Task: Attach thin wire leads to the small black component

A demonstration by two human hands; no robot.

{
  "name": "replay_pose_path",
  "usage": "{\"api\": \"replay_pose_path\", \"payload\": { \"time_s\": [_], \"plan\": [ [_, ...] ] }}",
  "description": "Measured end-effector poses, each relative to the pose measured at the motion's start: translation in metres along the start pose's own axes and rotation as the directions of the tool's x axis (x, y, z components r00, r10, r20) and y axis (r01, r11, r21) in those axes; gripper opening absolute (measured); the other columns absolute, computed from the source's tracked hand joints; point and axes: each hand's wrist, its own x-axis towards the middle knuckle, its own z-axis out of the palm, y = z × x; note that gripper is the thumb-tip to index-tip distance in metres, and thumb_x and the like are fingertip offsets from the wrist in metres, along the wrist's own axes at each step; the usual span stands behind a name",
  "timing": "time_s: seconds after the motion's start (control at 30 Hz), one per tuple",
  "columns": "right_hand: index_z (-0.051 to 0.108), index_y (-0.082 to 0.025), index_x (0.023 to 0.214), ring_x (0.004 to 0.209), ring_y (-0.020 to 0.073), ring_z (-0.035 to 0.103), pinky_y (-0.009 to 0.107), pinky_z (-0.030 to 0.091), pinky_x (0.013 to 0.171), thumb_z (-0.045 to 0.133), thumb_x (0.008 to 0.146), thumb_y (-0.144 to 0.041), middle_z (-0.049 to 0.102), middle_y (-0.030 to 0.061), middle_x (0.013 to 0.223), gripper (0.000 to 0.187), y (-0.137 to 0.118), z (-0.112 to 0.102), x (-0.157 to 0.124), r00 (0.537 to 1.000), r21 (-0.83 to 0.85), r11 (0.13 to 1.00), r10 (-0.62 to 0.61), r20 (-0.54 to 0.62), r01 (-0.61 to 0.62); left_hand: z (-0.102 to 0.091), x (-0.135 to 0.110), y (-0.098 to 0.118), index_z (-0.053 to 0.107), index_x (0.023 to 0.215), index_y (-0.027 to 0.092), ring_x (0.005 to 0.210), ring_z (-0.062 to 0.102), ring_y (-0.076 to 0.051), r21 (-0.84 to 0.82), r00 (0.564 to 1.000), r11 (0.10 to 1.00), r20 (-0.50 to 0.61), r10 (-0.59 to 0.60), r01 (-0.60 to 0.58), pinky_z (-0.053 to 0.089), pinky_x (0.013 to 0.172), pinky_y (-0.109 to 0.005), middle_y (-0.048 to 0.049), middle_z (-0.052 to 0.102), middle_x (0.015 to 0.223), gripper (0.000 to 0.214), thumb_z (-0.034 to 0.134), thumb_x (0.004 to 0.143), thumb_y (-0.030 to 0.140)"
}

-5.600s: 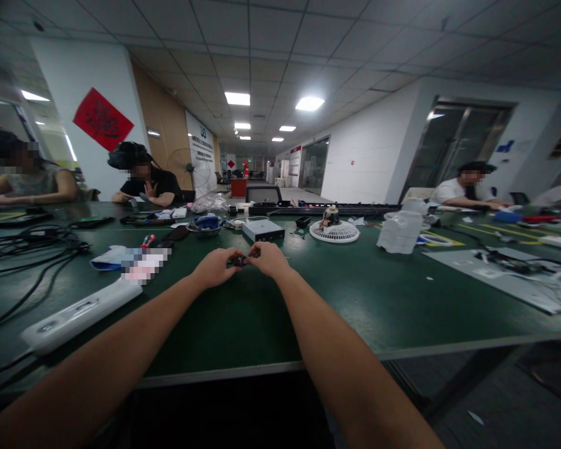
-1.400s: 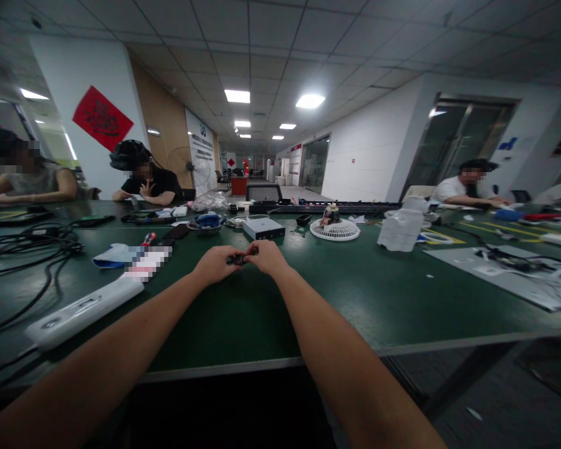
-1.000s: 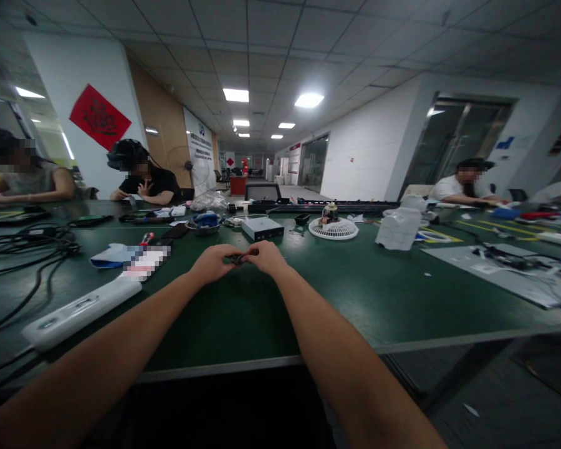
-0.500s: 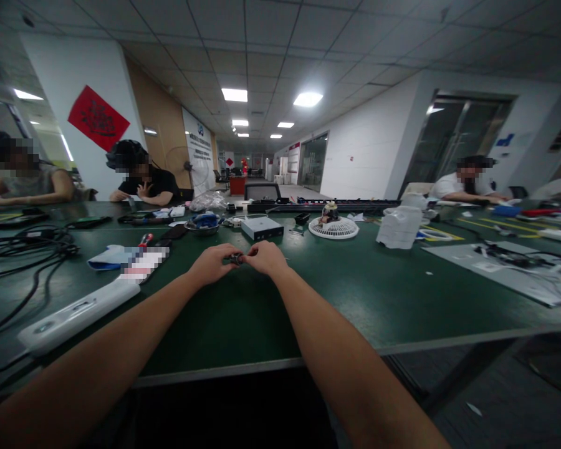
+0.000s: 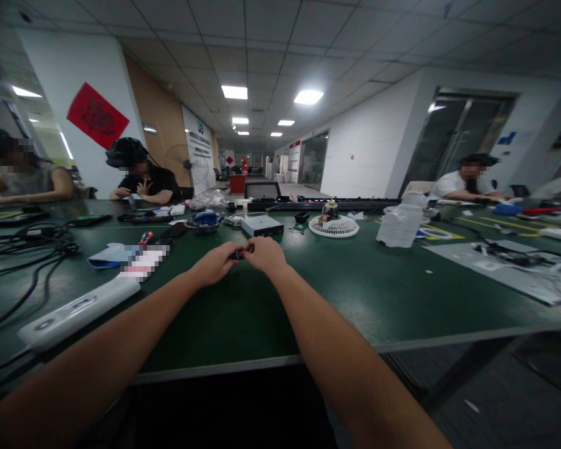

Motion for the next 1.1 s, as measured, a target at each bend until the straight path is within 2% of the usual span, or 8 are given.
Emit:
{"api": "replay_pose_path", "payload": {
  "time_s": [0.13, 0.3, 0.43, 0.53, 0.7, 0.87, 1.0, 1.1],
  "plan": [
    [0.073, -0.019, 0.088, 0.083, 0.0214, 0.064, 0.029, 0.045, 0.077, 0.060, 0.082, -0.031, 0.072, 0.0080, 0.085, 0.019, -0.003, 0.007, 0.004, 1.000, 0.049, 0.998, 0.024, -0.007, -0.023, 0.004, 0.002, 0.000, 0.055, 0.124, 0.017, 0.109, 0.058, -0.022, 0.042, 0.997, 0.997, -0.042, -0.061, 0.062, 0.044, 0.099, -0.035, -0.0106, 0.060, 0.121, 0.037, 0.051, 0.087, 0.019],
    [0.068, -0.014, 0.102, 0.101, 0.0196, 0.059, 0.030, 0.041, 0.093, 0.045, 0.084, -0.011, 0.067, 0.0107, 0.105, 0.029, 0.000, 0.002, 0.012, 0.954, 0.270, 0.962, 0.124, -0.273, -0.048, 0.006, 0.003, -0.003, 0.059, 0.118, 0.018, 0.106, 0.060, -0.024, 0.096, 0.972, 0.972, -0.115, -0.204, 0.216, 0.045, 0.095, -0.035, -0.0099, 0.063, 0.118, 0.034, 0.057, 0.084, 0.023],
    [0.067, -0.016, 0.108, 0.098, 0.0194, 0.057, 0.030, 0.043, 0.089, 0.044, 0.090, -0.027, 0.061, 0.0114, 0.110, 0.031, 0.010, -0.007, 0.015, 0.901, 0.442, 0.897, 0.210, -0.380, -0.023, 0.004, 0.001, -0.009, 0.062, 0.112, 0.019, 0.104, 0.060, -0.023, 0.115, 0.960, 0.960, -0.145, -0.238, 0.256, 0.046, 0.092, -0.034, -0.0087, 0.064, 0.114, 0.032, 0.062, 0.082, 0.029],
    [0.064, -0.014, 0.108, 0.087, 0.0188, 0.057, 0.028, 0.044, 0.080, 0.035, 0.095, -0.042, 0.063, 0.0085, 0.095, 0.042, 0.016, -0.008, 0.016, 0.891, 0.537, 0.840, 0.300, -0.342, -0.077, 0.005, 0.000, -0.012, 0.062, 0.109, 0.019, 0.101, 0.061, -0.023, 0.119, 0.946, 0.949, -0.176, -0.271, 0.293, 0.048, 0.088, -0.033, -0.0081, 0.065, 0.111, 0.032, 0.064, 0.080, 0.033],
    [0.064, -0.016, 0.094, 0.092, 0.0206, 0.054, 0.030, 0.041, 0.084, 0.037, 0.096, -0.034, 0.062, 0.0094, 0.095, 0.033, 0.018, -0.002, 0.014, 0.921, 0.339, 0.938, 0.189, -0.342, -0.067, 0.008, 0.000, -0.017, 0.063, 0.106, 0.021, 0.099, 0.062, -0.024, 0.174, 0.926, 0.914, -0.168, -0.339, 0.366, 0.048, 0.086, -0.034, -0.0083, 0.065, 0.110, 0.029, 0.064, 0.078, 0.030],
    [0.067, -0.020, 0.106, 0.104, 0.0232, 0.049, 0.035, 0.037, 0.094, 0.047, 0.092, -0.024, 0.061, 0.0101, 0.109, 0.025, 0.010, 0.012, 0.007, 0.988, -0.010, 0.992, -0.126, -0.093, 0.126, 0.010, -0.001, -0.025, 0.065, 0.109, 0.024, 0.100, 0.062, -0.025, 0.192, 0.893, 0.872, -0.133, -0.431, 0.449, 0.049, 0.085, -0.035, -0.0078, 0.065, 0.109, 0.034, 0.064, 0.076, 0.031],
    [0.055, -0.028, 0.132, 0.112, 0.0296, 0.047, 0.041, 0.039, 0.093, 0.050, 0.090, -0.045, 0.053, 0.0105, 0.131, 0.046, 0.001, 0.027, 0.003, 0.991, -0.119, 0.986, -0.106, 0.087, 0.116, 0.013, -0.001, -0.031, 0.065, 0.113, 0.023, 0.102, 0.062, -0.027, 0.195, 0.896, 0.875, -0.099, -0.432, 0.443, 0.049, 0.086, -0.036, -0.0100, 0.065, 0.112, 0.037, 0.060, 0.077, 0.031],
    [0.053, -0.034, 0.134, 0.113, 0.0310, 0.048, 0.043, 0.040, 0.092, 0.050, 0.088, -0.053, 0.055, 0.0103, 0.129, 0.050, -0.001, 0.031, 0.002, 0.975, -0.133, 0.987, -0.066, 0.214, 0.096, 0.014, 0.000, -0.032, 0.063, 0.116, 0.022, 0.104, 0.062, -0.027, 0.192, 0.910, 0.890, -0.052, -0.412, 0.414, 0.048, 0.088, -0.037, -0.0111, 0.065, 0.114, 0.038, 0.057, 0.080, 0.032]
  ]
}}
